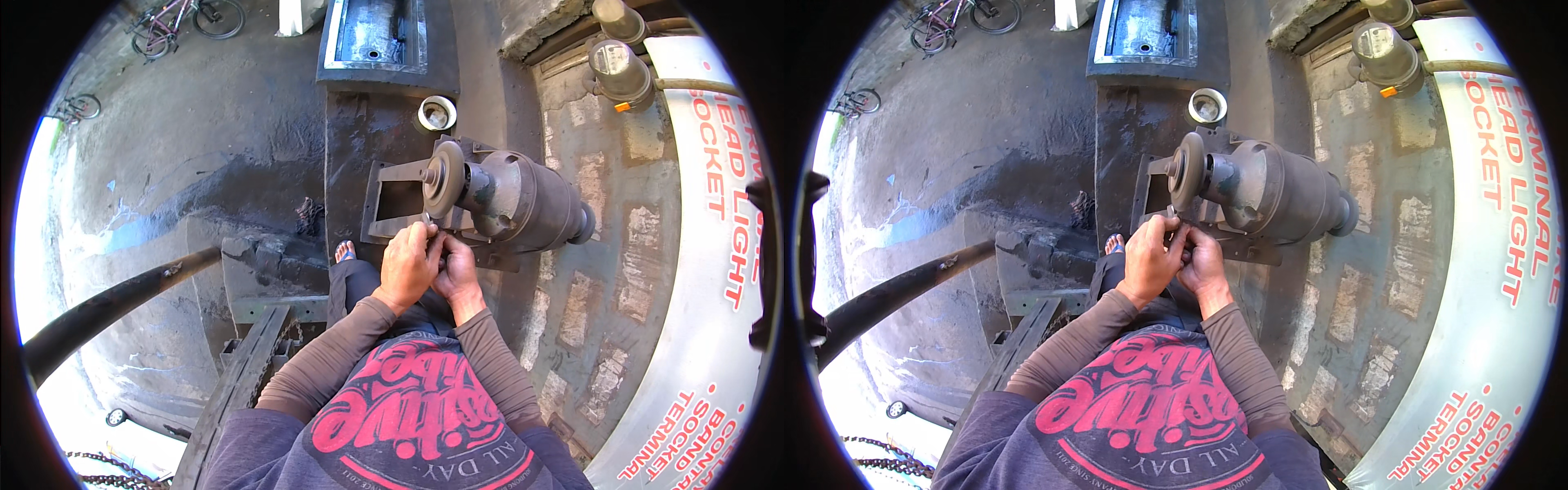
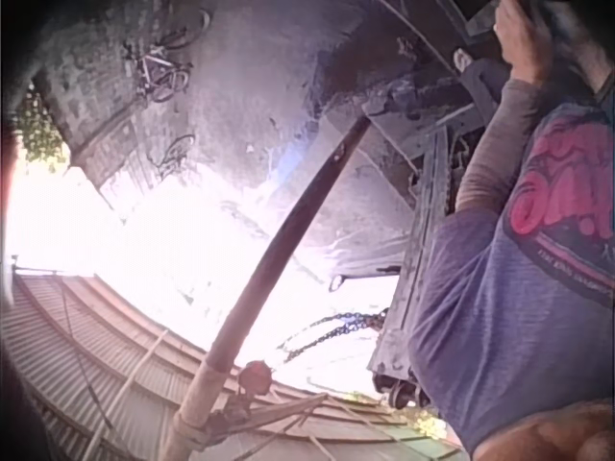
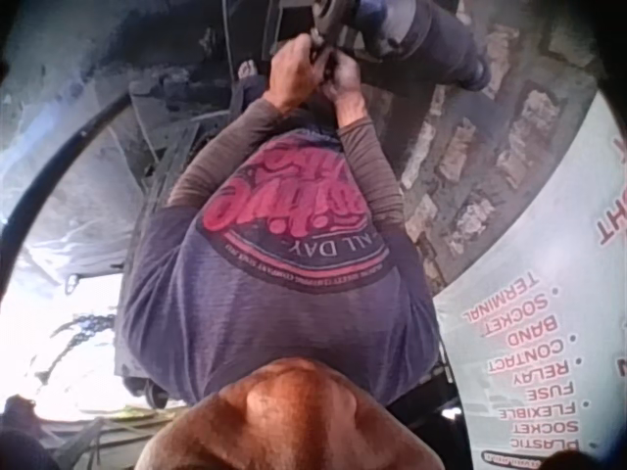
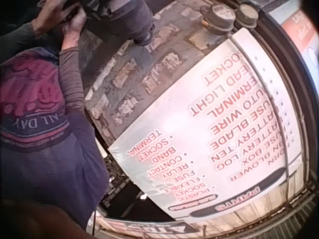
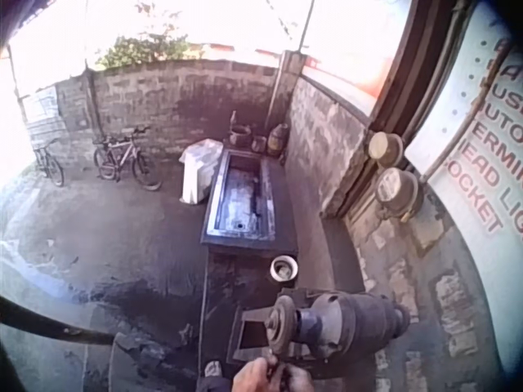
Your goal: The person uses a wrench to loosen and tighten bolts on a metal part clamped in a bench vise, then moves to a grinding machine to smooth the part's edges. The person handles the part repeatedly, adjusting its position and inspecting it between steps.
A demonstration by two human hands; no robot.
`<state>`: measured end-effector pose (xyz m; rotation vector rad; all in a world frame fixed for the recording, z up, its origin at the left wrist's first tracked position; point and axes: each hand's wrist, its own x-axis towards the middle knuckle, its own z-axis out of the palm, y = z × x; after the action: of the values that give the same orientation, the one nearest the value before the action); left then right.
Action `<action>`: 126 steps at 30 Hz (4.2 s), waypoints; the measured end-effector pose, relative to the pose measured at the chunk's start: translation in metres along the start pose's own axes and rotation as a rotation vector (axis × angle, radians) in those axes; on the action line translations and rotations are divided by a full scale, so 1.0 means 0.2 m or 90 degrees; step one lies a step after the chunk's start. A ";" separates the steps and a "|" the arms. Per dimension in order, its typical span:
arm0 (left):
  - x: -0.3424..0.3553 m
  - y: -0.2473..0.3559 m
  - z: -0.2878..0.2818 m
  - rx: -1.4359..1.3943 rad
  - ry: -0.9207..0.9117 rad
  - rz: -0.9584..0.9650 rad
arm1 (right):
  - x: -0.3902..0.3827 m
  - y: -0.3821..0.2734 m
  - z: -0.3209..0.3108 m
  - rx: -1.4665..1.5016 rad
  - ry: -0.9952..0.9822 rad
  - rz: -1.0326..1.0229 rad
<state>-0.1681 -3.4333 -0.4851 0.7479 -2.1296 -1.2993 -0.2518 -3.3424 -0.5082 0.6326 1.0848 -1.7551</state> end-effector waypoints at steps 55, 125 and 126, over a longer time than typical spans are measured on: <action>0.01 -0.05 -0.04 -0.276 0.065 -0.344 | -0.06 -0.02 0.09 -0.311 -0.048 -0.235; -0.18 -0.09 -0.19 -0.132 -0.389 -0.125 | -0.24 -0.05 0.02 0.082 -0.064 -0.040; -0.19 -0.09 -0.19 -0.149 -0.392 -0.129 | -0.23 -0.05 0.02 0.083 -0.017 -0.036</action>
<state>-0.1124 -3.4377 -0.4925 0.5146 -2.3289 -2.0577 -0.2404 -3.3243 -0.4654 0.6625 0.9847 -1.8894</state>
